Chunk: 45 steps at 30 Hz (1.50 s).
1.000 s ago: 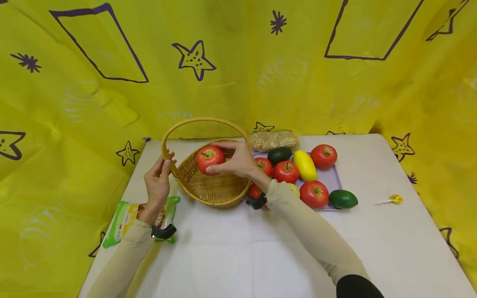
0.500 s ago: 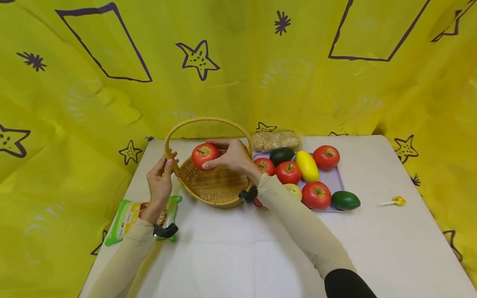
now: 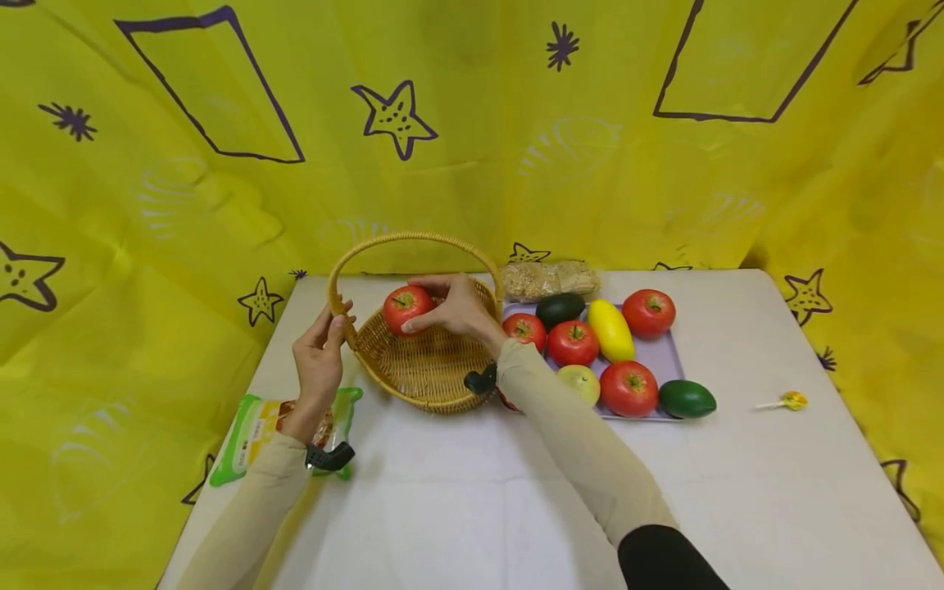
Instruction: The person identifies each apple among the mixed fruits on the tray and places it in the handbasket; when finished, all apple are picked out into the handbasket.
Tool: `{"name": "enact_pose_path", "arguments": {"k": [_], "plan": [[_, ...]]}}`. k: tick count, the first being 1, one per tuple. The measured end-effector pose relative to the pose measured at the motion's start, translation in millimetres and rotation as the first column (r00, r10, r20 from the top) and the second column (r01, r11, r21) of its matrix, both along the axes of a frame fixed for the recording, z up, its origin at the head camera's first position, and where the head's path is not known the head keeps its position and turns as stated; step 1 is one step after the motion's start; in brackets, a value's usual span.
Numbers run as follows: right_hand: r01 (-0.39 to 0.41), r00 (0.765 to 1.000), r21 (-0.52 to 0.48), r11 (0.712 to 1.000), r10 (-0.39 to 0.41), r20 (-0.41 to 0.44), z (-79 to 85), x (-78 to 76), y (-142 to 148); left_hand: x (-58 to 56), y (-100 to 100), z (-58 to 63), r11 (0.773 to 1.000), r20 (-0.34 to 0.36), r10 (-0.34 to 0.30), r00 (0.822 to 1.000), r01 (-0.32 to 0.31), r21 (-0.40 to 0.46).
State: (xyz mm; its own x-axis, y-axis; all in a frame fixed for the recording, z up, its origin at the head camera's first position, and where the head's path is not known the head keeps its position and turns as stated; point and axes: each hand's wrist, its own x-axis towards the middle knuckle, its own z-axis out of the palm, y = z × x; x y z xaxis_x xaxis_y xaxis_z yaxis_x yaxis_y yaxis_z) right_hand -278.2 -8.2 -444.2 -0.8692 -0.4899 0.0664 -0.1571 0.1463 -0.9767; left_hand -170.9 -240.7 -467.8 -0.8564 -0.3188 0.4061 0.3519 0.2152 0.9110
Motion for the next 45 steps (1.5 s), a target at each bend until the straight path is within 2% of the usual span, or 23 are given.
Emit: {"name": "enact_pose_path", "arguments": {"k": [7, 15, 21, 33, 45], "plan": [[-0.003, 1.0, 0.015, 1.0, 0.003, -0.005, -8.4, -5.8, -10.0, -0.5, -1.0, 0.7, 1.0, 0.006, -0.005, 1.0, 0.005, -0.008], [-0.005, 0.997, -0.009, 1.0, 0.005, 0.077, -13.9, -10.7, -14.7, -1.0, -1.1, 2.0, 1.0, -0.007, -0.021, 1.0, 0.021, -0.015], [-0.032, 0.994, 0.007, 0.999, 0.031, 0.1, -18.7, -13.6, -15.3, -1.7, -1.9, 1.8, 1.0, -0.012, -0.016, 1.0, 0.016, -0.024], [-0.045, 0.997, 0.112, 0.993, 0.037, 0.07, -26.9, -16.4, -15.7, -0.9, -3.1, 1.4, 0.999, -0.019, 0.0, 1.0, -0.001, -0.042], [-0.084, 0.994, 0.151, 0.985, 0.072, 0.082, -37.1, -18.0, -17.6, 0.1, -5.3, -1.6, 0.999, -0.011, -0.007, 1.0, 0.007, -0.049]]}}
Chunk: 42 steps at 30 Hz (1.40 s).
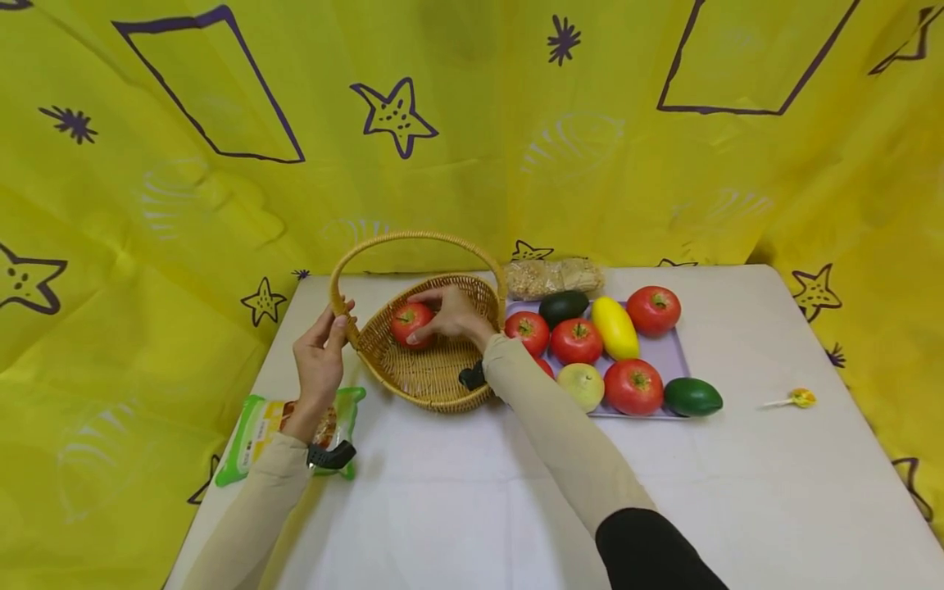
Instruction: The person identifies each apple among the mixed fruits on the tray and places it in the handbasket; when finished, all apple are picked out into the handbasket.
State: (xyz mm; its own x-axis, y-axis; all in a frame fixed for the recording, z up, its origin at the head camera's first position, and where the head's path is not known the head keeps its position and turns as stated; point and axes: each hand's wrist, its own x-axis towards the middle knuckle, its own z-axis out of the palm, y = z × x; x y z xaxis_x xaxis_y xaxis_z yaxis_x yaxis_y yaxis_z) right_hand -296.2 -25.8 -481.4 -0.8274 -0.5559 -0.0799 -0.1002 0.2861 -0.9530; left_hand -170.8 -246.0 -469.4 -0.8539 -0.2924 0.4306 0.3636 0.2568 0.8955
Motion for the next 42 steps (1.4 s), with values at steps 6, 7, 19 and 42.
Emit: {"name": "enact_pose_path", "arguments": {"k": [6, 7, 19, 42], "plan": [[-0.005, 1.0, 0.003, 1.0, 0.005, 0.0, -1.0, 0.5, 1.4, -0.8, 0.9, 2.0, 1.0, -0.003, -0.008, 1.0, 0.008, 0.002], [-0.005, 1.0, 0.007, 1.0, 0.005, -0.005, -1.3, 0.5, 1.8, -0.7, 0.8, 1.7, 1.0, -0.002, -0.006, 1.0, 0.006, 0.004], [-0.021, 1.0, 0.017, 1.0, 0.021, -0.008, -0.8, 4.2, 4.7, 1.3, 0.8, -0.1, 1.0, 0.025, 0.014, 1.0, -0.015, 0.021], [-0.097, 0.981, 0.134, 0.986, 0.118, -0.157, 54.4, 27.5, 28.2, 3.1, 4.0, 1.9, 0.998, 0.022, 0.015, 1.0, -0.016, 0.053]]}}
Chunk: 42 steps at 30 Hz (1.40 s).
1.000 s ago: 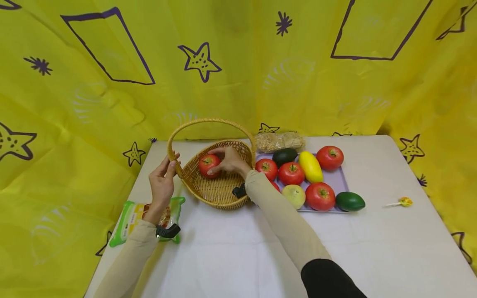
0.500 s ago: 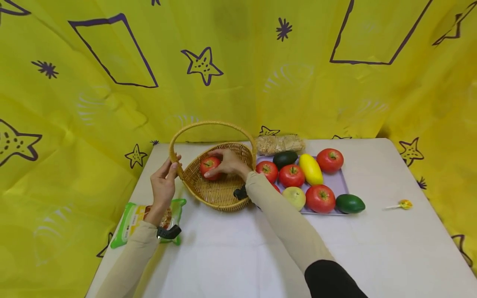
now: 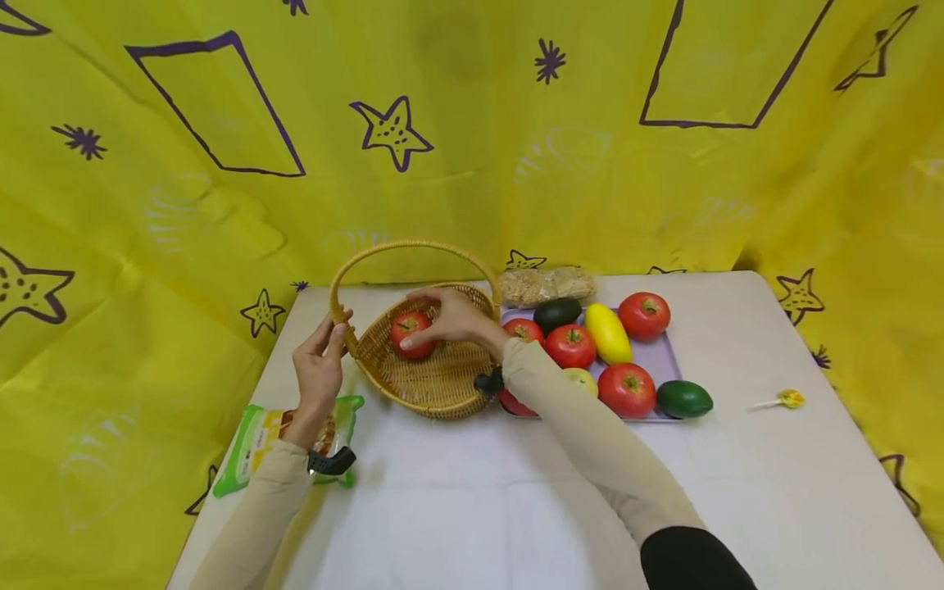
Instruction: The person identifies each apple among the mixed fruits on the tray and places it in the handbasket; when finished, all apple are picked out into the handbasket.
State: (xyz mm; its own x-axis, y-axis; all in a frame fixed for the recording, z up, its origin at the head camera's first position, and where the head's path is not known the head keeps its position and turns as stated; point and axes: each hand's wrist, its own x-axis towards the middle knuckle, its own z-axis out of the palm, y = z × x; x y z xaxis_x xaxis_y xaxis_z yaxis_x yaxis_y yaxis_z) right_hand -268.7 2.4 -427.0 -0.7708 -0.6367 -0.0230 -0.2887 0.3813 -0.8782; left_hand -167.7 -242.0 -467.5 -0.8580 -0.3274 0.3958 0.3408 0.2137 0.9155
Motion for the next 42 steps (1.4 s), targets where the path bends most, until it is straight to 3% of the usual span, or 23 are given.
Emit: {"name": "enact_pose_path", "arguments": {"k": [13, 19, 31, 37, 42], "plan": [[-0.147, 0.976, -0.147, 0.978, 0.119, -0.183, 27.7, 40.2, 29.4, 2.5, 1.2, -0.6, 0.999, 0.021, 0.027, 0.999, -0.027, 0.03], [-0.179, 0.975, -0.205, 0.962, 0.145, -0.167, 38.8, 56.2, 51.9, 3.4, 1.8, -0.9, 0.998, 0.033, 0.046, 0.998, -0.048, 0.04], [-0.229, 0.971, -0.281, 0.932, 0.196, -0.14, 55.3, 63.8, 120.2, 3.1, 0.2, -2.2, 0.998, 0.002, 0.062, 0.998, -0.063, 0.014], [-0.193, 0.976, -0.321, 0.927, 0.148, -0.16, 55.1, 60.8, 161.8, 1.1, 1.2, -1.6, 0.998, -0.023, 0.062, 0.998, -0.062, -0.007], [-0.176, 0.974, -0.393, 0.903, 0.101, -0.205, 51.1, 55.5, 200.3, -0.7, 2.7, -1.4, 0.998, -0.04, 0.056, 0.998, -0.057, -0.019]]}}
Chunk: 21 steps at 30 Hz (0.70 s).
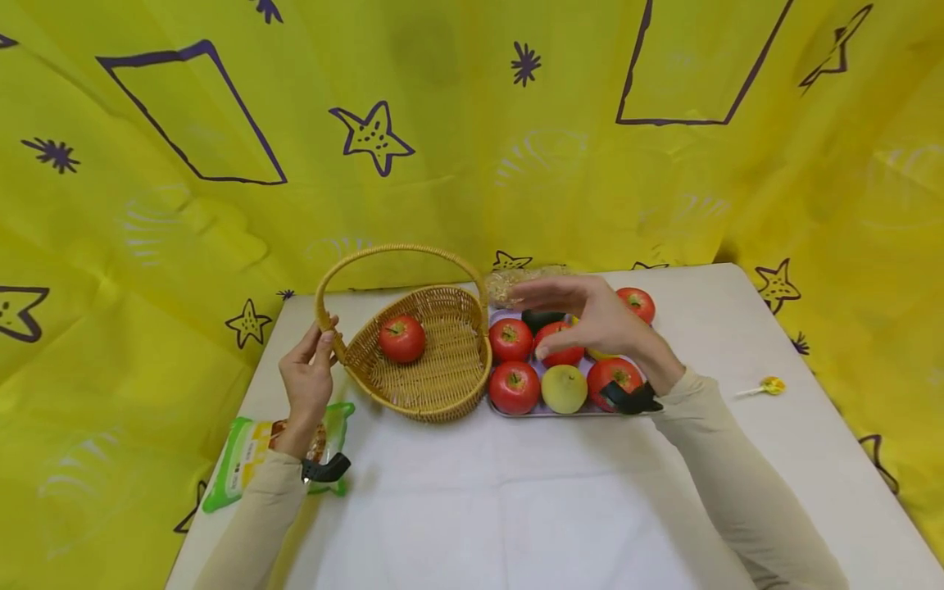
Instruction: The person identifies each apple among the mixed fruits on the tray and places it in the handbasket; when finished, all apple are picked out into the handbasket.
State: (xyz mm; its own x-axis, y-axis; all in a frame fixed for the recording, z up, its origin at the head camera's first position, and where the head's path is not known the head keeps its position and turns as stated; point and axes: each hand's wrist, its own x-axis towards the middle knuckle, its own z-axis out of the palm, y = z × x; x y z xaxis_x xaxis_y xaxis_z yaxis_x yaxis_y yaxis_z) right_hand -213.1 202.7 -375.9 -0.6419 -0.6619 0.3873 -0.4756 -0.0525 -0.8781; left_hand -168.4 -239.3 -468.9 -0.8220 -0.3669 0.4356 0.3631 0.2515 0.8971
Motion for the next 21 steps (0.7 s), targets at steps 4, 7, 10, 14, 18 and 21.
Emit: {"name": "enact_pose_path", "arguments": {"k": [4, 7, 10, 14, 18, 21], "plan": [[0.044, 0.999, -0.036, 0.998, -0.044, -0.004, -5.9, -6.9, 30.8, -0.7, 0.2, -1.0, 1.0, -0.005, 0.015, 1.0, -0.015, -0.007], [0.099, 0.995, -0.055, 0.994, -0.098, 0.027, -11.1, -12.2, 51.5, -0.7, -0.2, -1.4, 1.0, -0.008, 0.024, 1.0, -0.024, -0.013], [0.162, 0.985, -0.069, 0.984, -0.157, 0.074, -18.3, -17.4, 70.0, -0.9, -0.4, -1.7, 1.0, -0.017, 0.024, 1.0, -0.024, -0.015], [0.274, 0.955, -0.007, 0.962, -0.272, 0.115, -31.1, -24.8, 92.7, -1.9, -0.3, -2.2, 1.0, -0.022, 0.025, 0.999, -0.026, -0.014], [0.379, 0.914, 0.106, 0.919, -0.39, 0.111, -45.8, -32.0, 112.8, -2.6, 1.4, -2.1, 0.999, -0.019, 0.043, 0.999, -0.043, -0.018], [0.418, 0.889, 0.176, 0.891, -0.441, 0.12, -56.1, -37.1, 125.8, -0.8, 4.7, 1.4, 0.998, -0.031, 0.051, 0.998, -0.052, -0.03]]}}
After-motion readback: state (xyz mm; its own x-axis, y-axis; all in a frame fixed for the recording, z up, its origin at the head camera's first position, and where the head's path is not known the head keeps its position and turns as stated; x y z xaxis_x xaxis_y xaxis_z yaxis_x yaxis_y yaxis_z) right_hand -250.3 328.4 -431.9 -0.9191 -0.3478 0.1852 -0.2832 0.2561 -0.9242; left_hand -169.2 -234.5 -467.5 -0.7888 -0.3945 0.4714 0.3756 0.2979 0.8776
